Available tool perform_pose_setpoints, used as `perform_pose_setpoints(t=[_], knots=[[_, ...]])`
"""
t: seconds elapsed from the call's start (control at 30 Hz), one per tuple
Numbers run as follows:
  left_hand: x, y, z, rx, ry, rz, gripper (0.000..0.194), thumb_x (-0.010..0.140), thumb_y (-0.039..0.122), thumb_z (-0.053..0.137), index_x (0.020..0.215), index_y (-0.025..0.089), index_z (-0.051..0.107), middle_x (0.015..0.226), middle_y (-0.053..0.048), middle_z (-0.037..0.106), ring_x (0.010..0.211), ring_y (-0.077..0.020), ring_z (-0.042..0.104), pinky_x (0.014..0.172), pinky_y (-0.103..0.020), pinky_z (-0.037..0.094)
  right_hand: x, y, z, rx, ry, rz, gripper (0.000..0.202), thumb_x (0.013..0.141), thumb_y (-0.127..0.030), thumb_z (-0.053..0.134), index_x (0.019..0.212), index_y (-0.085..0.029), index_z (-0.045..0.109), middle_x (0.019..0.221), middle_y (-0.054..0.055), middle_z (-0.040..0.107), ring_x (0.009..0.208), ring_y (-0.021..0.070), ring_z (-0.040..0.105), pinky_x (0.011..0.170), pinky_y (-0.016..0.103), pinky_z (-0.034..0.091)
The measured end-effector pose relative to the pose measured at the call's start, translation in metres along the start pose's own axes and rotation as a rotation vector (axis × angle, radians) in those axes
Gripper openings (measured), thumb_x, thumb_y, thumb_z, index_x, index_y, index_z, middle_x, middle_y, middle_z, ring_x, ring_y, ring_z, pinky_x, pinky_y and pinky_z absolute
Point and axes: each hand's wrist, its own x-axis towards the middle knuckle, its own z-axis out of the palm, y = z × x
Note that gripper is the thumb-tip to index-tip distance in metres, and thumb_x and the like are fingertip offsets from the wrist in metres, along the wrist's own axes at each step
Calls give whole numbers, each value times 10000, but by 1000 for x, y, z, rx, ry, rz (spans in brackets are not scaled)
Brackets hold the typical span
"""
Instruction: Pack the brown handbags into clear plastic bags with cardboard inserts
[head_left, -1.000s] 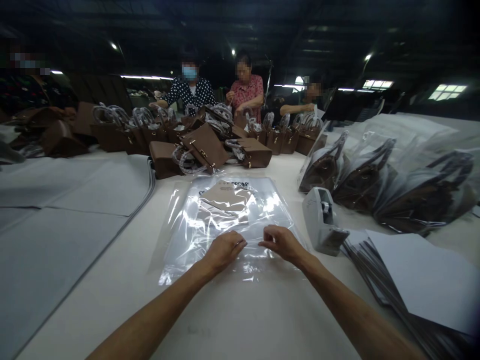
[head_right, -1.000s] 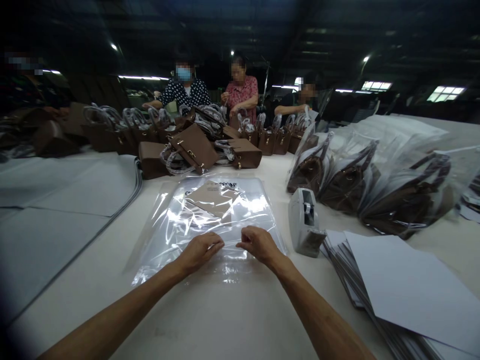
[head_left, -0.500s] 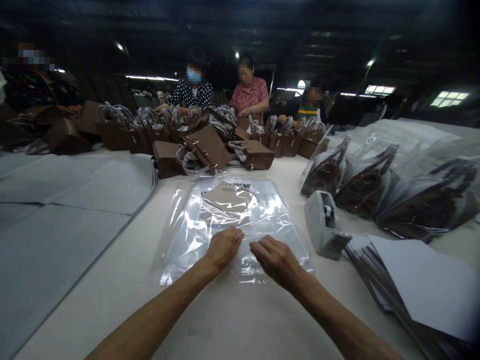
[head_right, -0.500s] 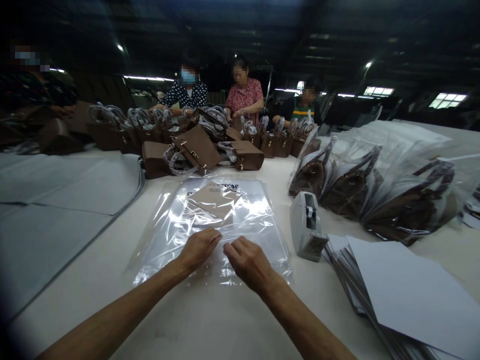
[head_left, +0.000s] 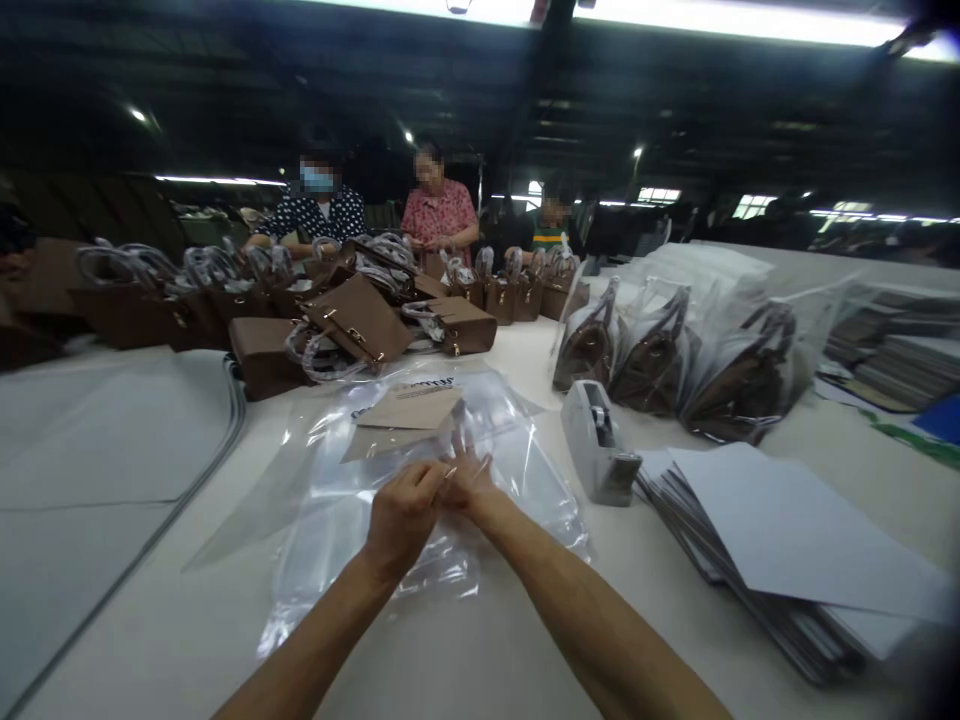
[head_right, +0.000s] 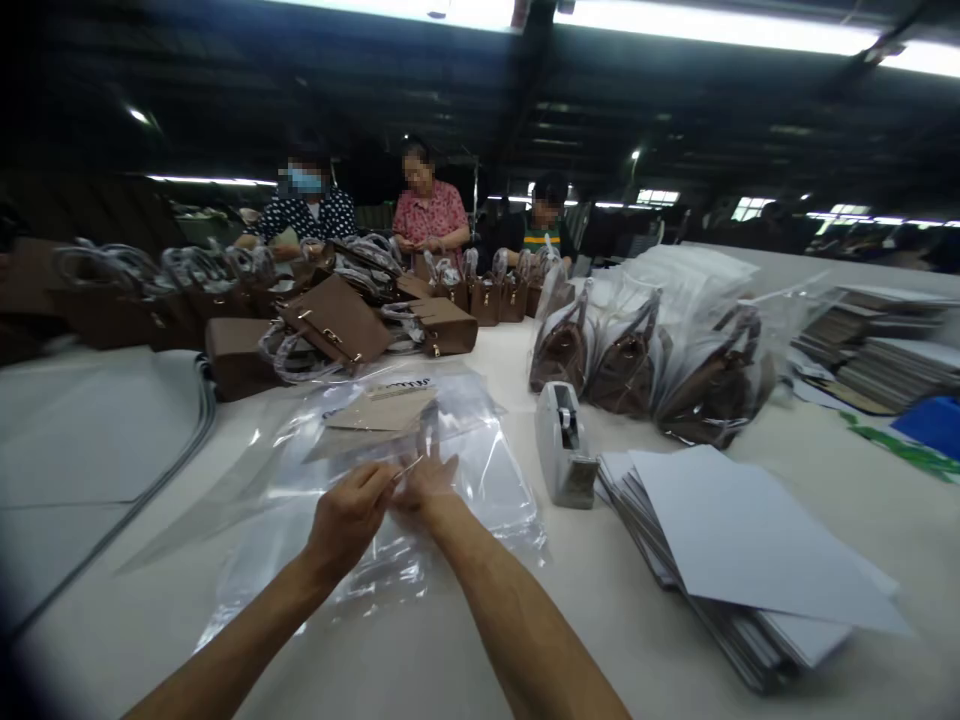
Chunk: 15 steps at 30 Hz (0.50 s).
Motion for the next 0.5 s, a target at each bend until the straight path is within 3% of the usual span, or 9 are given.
perform_pose_setpoints(t=[0.1,0.2,0.23,0.3,0.37,0.4,0.47,0.5], knots=[[4,-2,-1,-18,10,4,224,898,252,368,965,198,575,975,-54,619,885,-182,578,713,-255,447,-24,-9,-13,13,41,-51,552,819,-497,431,1271,-185,392,1347,157,350,1239,346,277,916,600,278],[6,-5,-1,20,-1,10,241,899,282,361,942,192,581,988,-54,619,860,-194,588,673,-266,455,-81,-13,-28,17,56,-157,437,857,-491,380,1189,-219,464,1189,71,524,1081,216,475,901,377,394],[7,-7,1,49,-8,12,254,903,296,353,934,191,582,994,-50,618,847,-193,592,652,-265,457,-104,-11,-34,12,104,-191,411,865,-485,372,1162,-222,482,1130,51,561,1034,191,504,885,335,406],[6,-10,3,101,-20,21,278,910,318,339,929,192,585,998,-40,618,814,-185,599,603,-258,460,-150,5,-48,-53,336,-198,412,870,-454,392,1182,-196,473,1130,67,566,1059,196,491,930,340,374],[6,-12,5,112,-32,40,292,912,330,337,935,188,590,998,-38,619,796,-180,601,580,-254,467,-191,34,-64,-218,555,-40,496,849,-462,439,1243,-160,426,1218,122,510,1148,250,428,992,414,305],[6,-12,5,112,-43,47,299,913,330,334,937,183,593,994,-41,620,787,-178,601,573,-254,471,-207,53,-71,-317,594,98,575,827,-493,461,1275,-138,392,1266,159,461,1187,285,387,998,453,285],[6,-12,5,106,-64,47,314,915,328,327,952,173,598,994,-52,620,778,-178,601,568,-256,480,-228,90,-85,-483,535,439,705,790,-545,484,1297,-74,355,1312,243,372,1213,357,341,943,503,321],[6,-11,5,106,-74,45,319,915,327,324,961,170,598,996,-56,619,775,-178,601,565,-256,482,-234,107,-91,-528,438,605,688,797,-537,476,1278,-56,374,1279,272,394,1171,371,392,878,498,375]])
